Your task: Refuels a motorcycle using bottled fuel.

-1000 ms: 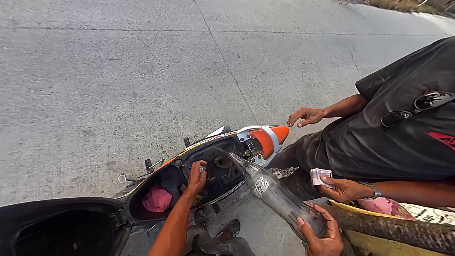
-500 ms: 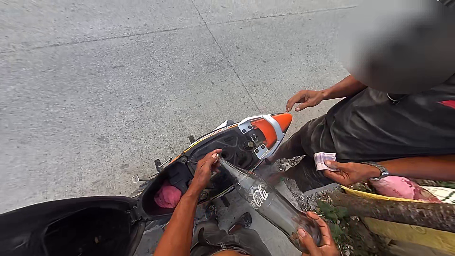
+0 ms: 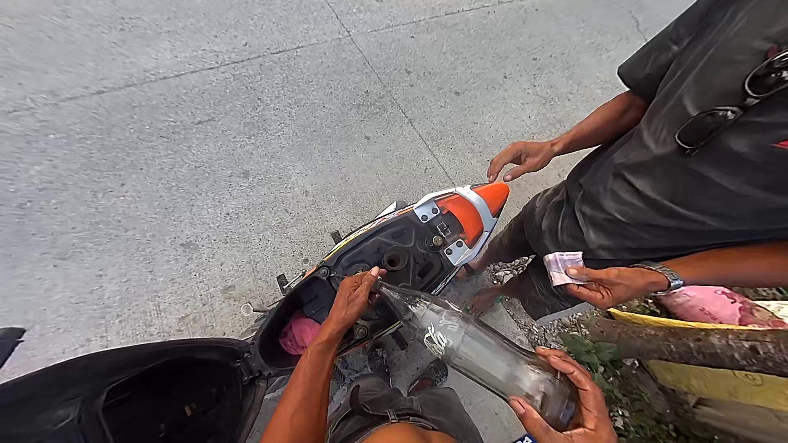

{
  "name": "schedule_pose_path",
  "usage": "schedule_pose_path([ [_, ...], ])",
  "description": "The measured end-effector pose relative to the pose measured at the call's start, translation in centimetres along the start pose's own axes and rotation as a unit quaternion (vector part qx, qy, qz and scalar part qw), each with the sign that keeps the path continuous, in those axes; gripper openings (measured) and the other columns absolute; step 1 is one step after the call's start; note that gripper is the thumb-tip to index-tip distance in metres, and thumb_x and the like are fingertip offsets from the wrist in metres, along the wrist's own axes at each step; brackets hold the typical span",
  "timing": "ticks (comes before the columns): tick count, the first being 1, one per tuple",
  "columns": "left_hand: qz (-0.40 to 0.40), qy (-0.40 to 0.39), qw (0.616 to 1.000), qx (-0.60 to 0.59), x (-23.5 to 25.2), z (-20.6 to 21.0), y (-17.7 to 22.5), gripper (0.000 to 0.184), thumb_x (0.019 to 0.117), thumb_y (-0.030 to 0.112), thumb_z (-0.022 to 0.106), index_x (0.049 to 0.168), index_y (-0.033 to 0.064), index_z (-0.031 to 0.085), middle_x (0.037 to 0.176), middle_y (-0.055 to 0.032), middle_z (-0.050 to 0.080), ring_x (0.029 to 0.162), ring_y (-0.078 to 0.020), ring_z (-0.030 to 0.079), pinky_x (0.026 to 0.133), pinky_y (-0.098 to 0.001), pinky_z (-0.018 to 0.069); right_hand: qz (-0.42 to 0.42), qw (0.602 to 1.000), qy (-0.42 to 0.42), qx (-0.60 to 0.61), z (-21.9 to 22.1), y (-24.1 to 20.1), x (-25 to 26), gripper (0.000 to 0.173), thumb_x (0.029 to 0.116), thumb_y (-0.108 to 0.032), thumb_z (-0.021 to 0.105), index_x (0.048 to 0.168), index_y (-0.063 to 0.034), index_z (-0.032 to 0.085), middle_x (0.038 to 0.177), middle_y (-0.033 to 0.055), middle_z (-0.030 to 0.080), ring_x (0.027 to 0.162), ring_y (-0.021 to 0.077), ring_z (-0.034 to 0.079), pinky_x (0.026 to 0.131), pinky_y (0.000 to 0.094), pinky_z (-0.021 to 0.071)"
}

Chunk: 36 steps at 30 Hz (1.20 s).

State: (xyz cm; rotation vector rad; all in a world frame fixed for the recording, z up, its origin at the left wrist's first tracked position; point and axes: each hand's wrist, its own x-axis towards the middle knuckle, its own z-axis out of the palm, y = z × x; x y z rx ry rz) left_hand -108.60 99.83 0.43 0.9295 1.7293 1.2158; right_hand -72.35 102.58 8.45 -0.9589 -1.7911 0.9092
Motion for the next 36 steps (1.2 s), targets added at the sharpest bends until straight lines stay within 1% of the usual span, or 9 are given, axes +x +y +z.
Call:
schedule_pose_path([
  [5, 0.294, 0.062, 0.950, -0.084, -3.6, -2.2, 6.0, 0.041, 0.1098, 0.020, 0.043, 0.139, -0.0057, 0.056, 0.123, -0.0142, 0.070, 0.114, -0.0225, 0.068, 0.102, -0.0415, 0.0558, 0.169, 0.953, 0.039, 0.250, 2.0, 2.2, -1.1, 0.057, 0.0826, -0.045, 0.081, 0.130, -0.0178, 0.065, 0.122, 0.0031, 0.072, 0.107, 0.0157, 0.070, 0.087, 0.0315, 0.0614],
  [8, 0.396, 0.021, 0.907, -0.144, -6.4, -2.4, 12.3, 0.042, 0.1080, 0.036, 0.047, 0.143, 0.0151, 0.059, 0.133, -0.0066, 0.067, 0.124, -0.0235, 0.063, 0.106, -0.0405, 0.0521, 0.276, 0.864, 0.008, 0.421, 4.5, 3.1, -2.0, 0.055, 0.0835, -0.051, 0.076, 0.127, -0.0182, 0.068, 0.119, 0.0069, 0.073, 0.103, 0.0198, 0.072, 0.080, 0.0411, 0.0633],
  [16, 0.489, -0.058, 0.831, -0.259, -10.1, -0.3, 20.0, 0.045, 0.1021, 0.042, 0.055, 0.141, 0.0208, 0.056, 0.126, -0.0010, 0.068, 0.113, -0.0219, 0.068, 0.096, -0.0379, 0.0592, 0.321, 0.740, -0.139, 0.575, 12.0, 2.4, 0.0, 0.055, 0.0887, -0.058, 0.069, 0.120, -0.0129, 0.073, 0.108, 0.0078, 0.077, 0.099, 0.0166, 0.074, 0.089, 0.0359, 0.0612],
  [20, 0.489, 0.050, 0.805, -0.331, -7.7, -2.4, 18.4, 0.030, 0.0916, 0.037, 0.074, 0.113, 0.0168, 0.064, 0.106, -0.0011, 0.068, 0.096, -0.0214, 0.070, 0.085, -0.0410, 0.0628, 0.352, 0.724, -0.169, 0.569, 13.2, 2.2, 0.6, 0.056, 0.0856, -0.058, 0.073, 0.119, -0.0130, 0.072, 0.106, 0.0093, 0.076, 0.094, 0.0205, 0.075, 0.079, 0.0400, 0.0637],
  [23, 0.492, 0.091, 0.814, -0.294, -7.3, -3.2, 17.8, 0.025, 0.0989, 0.041, 0.063, 0.105, 0.0165, 0.067, 0.097, 0.0012, 0.069, 0.090, -0.0176, 0.071, 0.083, -0.0358, 0.0635, 0.364, 0.691, -0.200, 0.591, 14.1, 2.4, 0.8, 0.055, 0.0879, -0.057, 0.072, 0.120, -0.0128, 0.071, 0.107, 0.0111, 0.076, 0.092, 0.0233, 0.075, 0.073, 0.0422, 0.0645],
  [27, 0.486, 0.082, 0.835, -0.245, -7.8, -3.6, 18.0, 0.047, 0.1081, 0.047, 0.039, 0.112, 0.0154, 0.073, 0.108, 0.0010, 0.072, 0.102, -0.0185, 0.071, 0.092, -0.0341, 0.0598, 0.389, 0.653, -0.220, 0.611, 15.4, 2.2, 0.5, 0.052, 0.0905, -0.055, 0.070, 0.119, -0.0120, 0.072, 0.108, 0.0127, 0.076, 0.094, 0.0261, 0.076, 0.073, 0.0451, 0.0650],
  [29, 0.475, 0.073, 0.835, -0.267, -7.8, -3.8, 17.9, 0.049, 0.1025, 0.054, 0.048, 0.120, 0.0143, 0.069, 0.113, -0.0013, 0.070, 0.103, -0.0219, 0.070, 0.092, -0.0400, 0.0607, 0.398, 0.647, -0.219, 0.613, 15.9, 2.4, 0.5, 0.052, 0.0909, -0.054, 0.070, 0.120, -0.0102, 0.071, 0.108, 0.0143, 0.076, 0.095, 0.0279, 0.076, 0.074, 0.0468, 0.0649],
  [32, 0.472, 0.105, 0.827, -0.287, -7.6, -4.3, 17.4, 0.033, 0.0931, 0.044, 0.070, 0.106, 0.0143, 0.064, 0.098, -0.0017, 0.068, 0.091, -0.0224, 0.071, 0.083, -0.0426, 0.0646, 0.405, 0.650, -0.226, 0.602, 16.2, 2.4, 0.6, 0.054, 0.0894, -0.055, 0.071, 0.119, -0.0110, 0.071, 0.108, 0.0140, 0.075, 0.095, 0.0277, 0.075, 0.074, 0.0469, 0.0648],
  [36, 0.478, 0.114, 0.842, -0.223, -8.0, -4.5, 16.9, 0.032, 0.1022, 0.045, 0.057, 0.108, 0.0152, 0.068, 0.098, 0.0011, 0.070, 0.092, -0.0164, 0.071, 0.084, -0.0312, 0.0615, 0.405, 0.639, -0.243, 0.607, 16.3, 2.6, 0.5, 0.050, 0.0912, -0.054, 0.069, 0.120, -0.0121, 0.071, 0.109, 0.0132, 0.076, 0.096, 0.0275, 0.075, 0.074, 0.0474, 0.0648],
])
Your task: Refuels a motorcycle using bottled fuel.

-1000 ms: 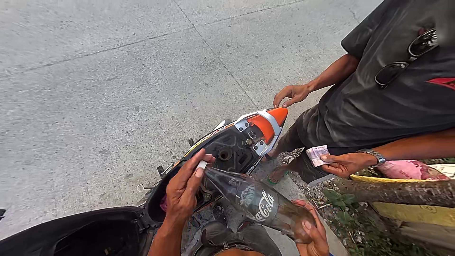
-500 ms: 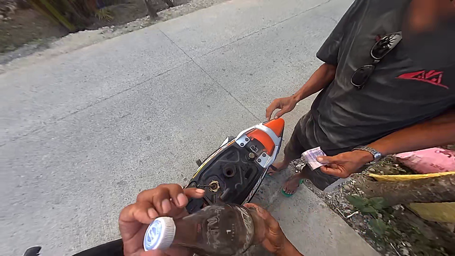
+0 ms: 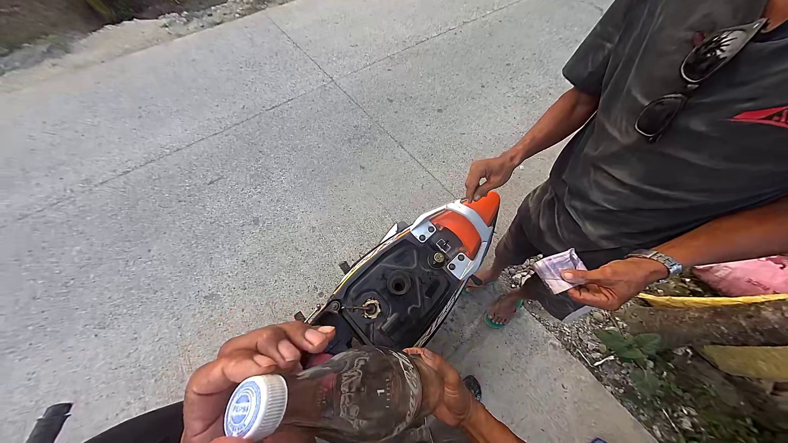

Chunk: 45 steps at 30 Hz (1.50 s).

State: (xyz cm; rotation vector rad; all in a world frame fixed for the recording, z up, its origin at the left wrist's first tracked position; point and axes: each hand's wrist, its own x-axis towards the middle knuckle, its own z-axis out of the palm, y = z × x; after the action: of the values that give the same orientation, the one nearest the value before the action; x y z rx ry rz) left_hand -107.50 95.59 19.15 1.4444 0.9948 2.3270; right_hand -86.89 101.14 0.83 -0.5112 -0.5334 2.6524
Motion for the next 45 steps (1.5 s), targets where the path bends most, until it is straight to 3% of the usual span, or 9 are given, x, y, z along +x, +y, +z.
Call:
schedule_pose_path([
  [4, -0.014, -0.047, 0.999, 0.008, -0.9, -0.3, 0.0, 0.043, 0.1076, 0.047, 0.042, 0.114, 0.0171, 0.072, 0.111, 0.0014, 0.071, 0.102, -0.0179, 0.070, 0.090, -0.0328, 0.0602, 0.007, 1.000, 0.001, -0.002, -0.2, 0.4, -0.1, 0.050, 0.0910, -0.055, 0.069, 0.119, -0.0127, 0.072, 0.108, 0.0123, 0.076, 0.097, 0.0260, 0.075, 0.078, 0.0465, 0.0643],
  [7, -0.045, -0.065, 0.997, -0.002, -2.0, -0.7, 0.6, 0.056, 0.0979, 0.064, 0.047, 0.124, 0.0202, 0.069, 0.117, 0.0034, 0.070, 0.103, -0.0174, 0.069, 0.092, -0.0339, 0.0588, -0.017, 1.000, 0.004, -0.023, -0.8, 0.7, 0.2, 0.054, 0.0903, -0.055, 0.070, 0.120, -0.0102, 0.071, 0.107, 0.0113, 0.076, 0.098, 0.0212, 0.074, 0.085, 0.0401, 0.0621],
  [17, -0.152, -0.114, 0.981, -0.028, -5.6, -2.1, 2.8, 0.046, 0.0942, 0.053, 0.066, 0.128, 0.0209, 0.064, 0.106, 0.0006, 0.074, 0.102, -0.0182, 0.072, 0.100, -0.0388, 0.0569, 0.069, 0.982, -0.036, -0.170, -2.4, 1.5, 1.9, 0.055, 0.0970, -0.056, 0.058, 0.121, -0.0074, 0.070, 0.109, 0.0076, 0.075, 0.100, 0.0158, 0.072, 0.086, 0.0356, 0.0611],
  [19, -0.177, -0.142, 0.974, -0.014, -6.8, -3.2, 2.6, 0.034, 0.0957, 0.042, 0.069, 0.120, 0.0189, 0.066, 0.101, 0.0007, 0.074, 0.102, -0.0164, 0.071, 0.104, -0.0386, 0.0544, 0.030, 0.894, 0.005, -0.447, -1.7, -0.6, 2.6, 0.049, 0.1034, -0.038, 0.049, 0.131, -0.0001, 0.062, 0.115, 0.0108, 0.071, 0.103, 0.0154, 0.067, 0.094, 0.0351, 0.0547],
  [23, -0.167, -0.138, 0.972, 0.091, -9.7, -4.1, 0.4, 0.018, 0.0967, 0.027, 0.071, 0.106, 0.0129, 0.067, 0.094, -0.0017, 0.073, 0.095, -0.0157, 0.072, 0.094, -0.0367, 0.0596, -0.060, 0.621, 0.146, -0.768, -0.2, -4.0, 6.2, 0.056, 0.1016, -0.026, 0.060, 0.151, -0.0027, 0.047, 0.095, 0.0139, 0.073, 0.076, 0.0283, 0.071, 0.073, 0.0487, 0.0591],
  [26, -0.176, -0.141, 0.957, 0.184, -11.2, -4.7, -0.5, 0.020, 0.0965, 0.029, 0.072, 0.106, 0.0119, 0.066, 0.092, -0.0017, 0.073, 0.091, -0.0130, 0.073, 0.087, -0.0314, 0.0618, -0.006, 0.504, 0.152, -0.850, -0.7, -5.6, 9.8, 0.058, 0.1053, -0.025, 0.053, 0.159, -0.0084, 0.038, 0.114, 0.0224, 0.070, 0.096, 0.0391, 0.071, 0.084, 0.0547, 0.0563],
  [30, -0.169, -0.161, 0.941, 0.245, -12.6, -6.2, -1.4, 0.034, 0.0977, 0.029, 0.070, 0.125, 0.0097, 0.064, 0.096, -0.0023, 0.074, 0.090, -0.0091, 0.071, 0.083, -0.0246, 0.0598, -0.130, 0.447, 0.125, -0.876, -3.4, -5.9, 12.1, 0.027, 0.1026, -0.014, 0.054, 0.111, 0.0043, 0.072, 0.102, 0.0258, 0.072, 0.094, 0.0419, 0.073, 0.079, 0.0542, 0.0591],
  [42, -0.244, -0.176, 0.931, 0.206, -14.1, -7.4, -3.7, 0.044, 0.0982, 0.028, 0.070, 0.138, 0.0118, 0.060, 0.093, -0.0007, 0.075, 0.086, -0.0053, 0.071, 0.082, -0.0234, 0.0604, -0.252, 0.452, 0.116, -0.848, -3.5, -4.2, 10.2, 0.018, 0.0964, -0.009, 0.062, 0.102, 0.0021, 0.075, 0.098, 0.0207, 0.074, 0.092, 0.0363, 0.074, 0.077, 0.0479, 0.0626],
  [45, -0.278, -0.242, 0.912, 0.179, -13.3, -6.4, -5.1, 0.053, 0.0972, 0.021, 0.070, 0.142, -0.0018, 0.054, 0.093, -0.0074, 0.075, 0.085, -0.0059, 0.072, 0.083, -0.0252, 0.0607, -0.234, 0.474, 0.123, -0.840, -0.5, -4.6, 7.0, 0.018, 0.0976, -0.012, 0.062, 0.102, -0.0003, 0.075, 0.097, 0.0181, 0.074, 0.094, 0.0331, 0.074, 0.079, 0.0465, 0.0623],
])
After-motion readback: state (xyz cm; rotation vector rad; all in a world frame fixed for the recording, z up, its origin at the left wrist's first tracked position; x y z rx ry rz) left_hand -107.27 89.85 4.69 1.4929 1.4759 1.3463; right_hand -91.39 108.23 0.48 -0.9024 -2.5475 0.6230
